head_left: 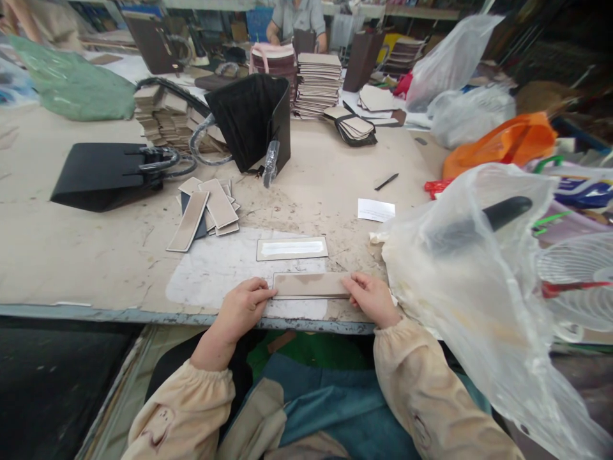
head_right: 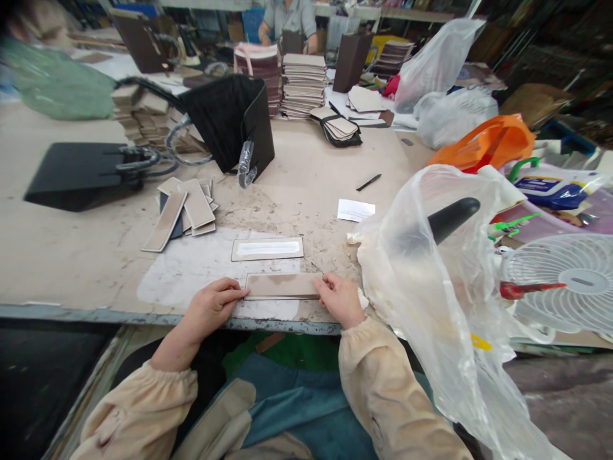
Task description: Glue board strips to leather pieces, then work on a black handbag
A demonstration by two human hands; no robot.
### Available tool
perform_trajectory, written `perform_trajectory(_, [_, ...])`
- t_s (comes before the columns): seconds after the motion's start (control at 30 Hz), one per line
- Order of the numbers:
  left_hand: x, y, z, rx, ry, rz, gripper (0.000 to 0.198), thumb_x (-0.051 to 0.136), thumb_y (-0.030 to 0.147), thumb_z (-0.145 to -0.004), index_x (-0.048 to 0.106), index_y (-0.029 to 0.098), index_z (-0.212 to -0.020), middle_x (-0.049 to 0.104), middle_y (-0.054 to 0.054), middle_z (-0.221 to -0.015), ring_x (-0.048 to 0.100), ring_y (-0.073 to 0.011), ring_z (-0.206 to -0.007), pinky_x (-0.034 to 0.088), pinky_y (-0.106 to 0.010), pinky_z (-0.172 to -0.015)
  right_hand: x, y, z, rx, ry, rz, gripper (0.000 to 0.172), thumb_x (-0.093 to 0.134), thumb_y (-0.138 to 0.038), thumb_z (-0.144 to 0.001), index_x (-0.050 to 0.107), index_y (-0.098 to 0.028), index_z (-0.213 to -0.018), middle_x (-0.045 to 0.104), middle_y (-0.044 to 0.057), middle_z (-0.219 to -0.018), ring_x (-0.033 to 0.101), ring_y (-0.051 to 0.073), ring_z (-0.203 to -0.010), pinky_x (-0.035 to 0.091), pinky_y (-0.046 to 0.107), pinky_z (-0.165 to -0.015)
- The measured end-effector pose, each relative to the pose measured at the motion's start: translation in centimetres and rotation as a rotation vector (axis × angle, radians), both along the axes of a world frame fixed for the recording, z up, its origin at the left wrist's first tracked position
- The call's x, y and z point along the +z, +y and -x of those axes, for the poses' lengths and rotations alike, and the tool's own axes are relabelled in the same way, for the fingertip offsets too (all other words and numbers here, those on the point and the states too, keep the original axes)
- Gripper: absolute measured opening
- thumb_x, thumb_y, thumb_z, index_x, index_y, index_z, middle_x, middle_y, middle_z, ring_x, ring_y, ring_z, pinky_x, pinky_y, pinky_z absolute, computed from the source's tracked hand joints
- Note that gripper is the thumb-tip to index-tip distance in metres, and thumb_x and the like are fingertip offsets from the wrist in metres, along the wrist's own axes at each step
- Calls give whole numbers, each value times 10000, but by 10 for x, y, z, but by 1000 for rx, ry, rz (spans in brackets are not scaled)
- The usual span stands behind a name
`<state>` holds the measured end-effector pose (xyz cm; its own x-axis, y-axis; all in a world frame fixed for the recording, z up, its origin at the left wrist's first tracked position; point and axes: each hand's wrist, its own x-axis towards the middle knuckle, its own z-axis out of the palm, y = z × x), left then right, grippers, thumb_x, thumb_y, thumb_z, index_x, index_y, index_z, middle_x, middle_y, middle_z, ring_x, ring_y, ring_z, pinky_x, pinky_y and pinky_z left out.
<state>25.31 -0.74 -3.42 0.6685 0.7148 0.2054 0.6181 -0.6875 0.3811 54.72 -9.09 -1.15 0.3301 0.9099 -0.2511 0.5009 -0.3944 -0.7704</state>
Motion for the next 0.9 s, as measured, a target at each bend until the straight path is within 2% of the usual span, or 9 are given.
perform_trajectory(0.13, [-2,1,1,9,-10,7,289,470,190,-831,716,263,-965,648,-41,-955,620,-158,-845,505,-255,-740,-2,-1,-6,6,-59,-22,293,481,-454,-822,653,-224,-765,585,-25,-467,589,157,-498,437,259,-537])
perform_trajectory(0.43, [-2,2,1,-11,-11,-29,293,447,257,-855,719,261,-962,649,-42,-935,627,-167,-834,508,-256,-710,-6,0,-4,-4,-158,-33,233,519,-389,-811,646,-214,-721,625,-16,-516,615,156,-551,451,267,-625])
perform_trajectory(0.6, [-5,3,2,-16,-18,-49,279,469,243,-848,713,261,-982,651,-40,-943,630,-179,-850,506,-258,-696,-11,0,-5,-28,-104,-18,178,551,-356,-797,630,-213,-725,630,-19,-532,619,145,-506,458,263,-605])
perform_trajectory(0.9, [1,-1,-1,-10,6,6,288,460,183,-853,709,236,-987,642,-55,-956,622,-156,-856,508,-249,-747,-13,0,-9,4,-154,29,216,546,-406,-803,640,-219,-750,652,-6,-543,643,179,-588,458,292,-638])
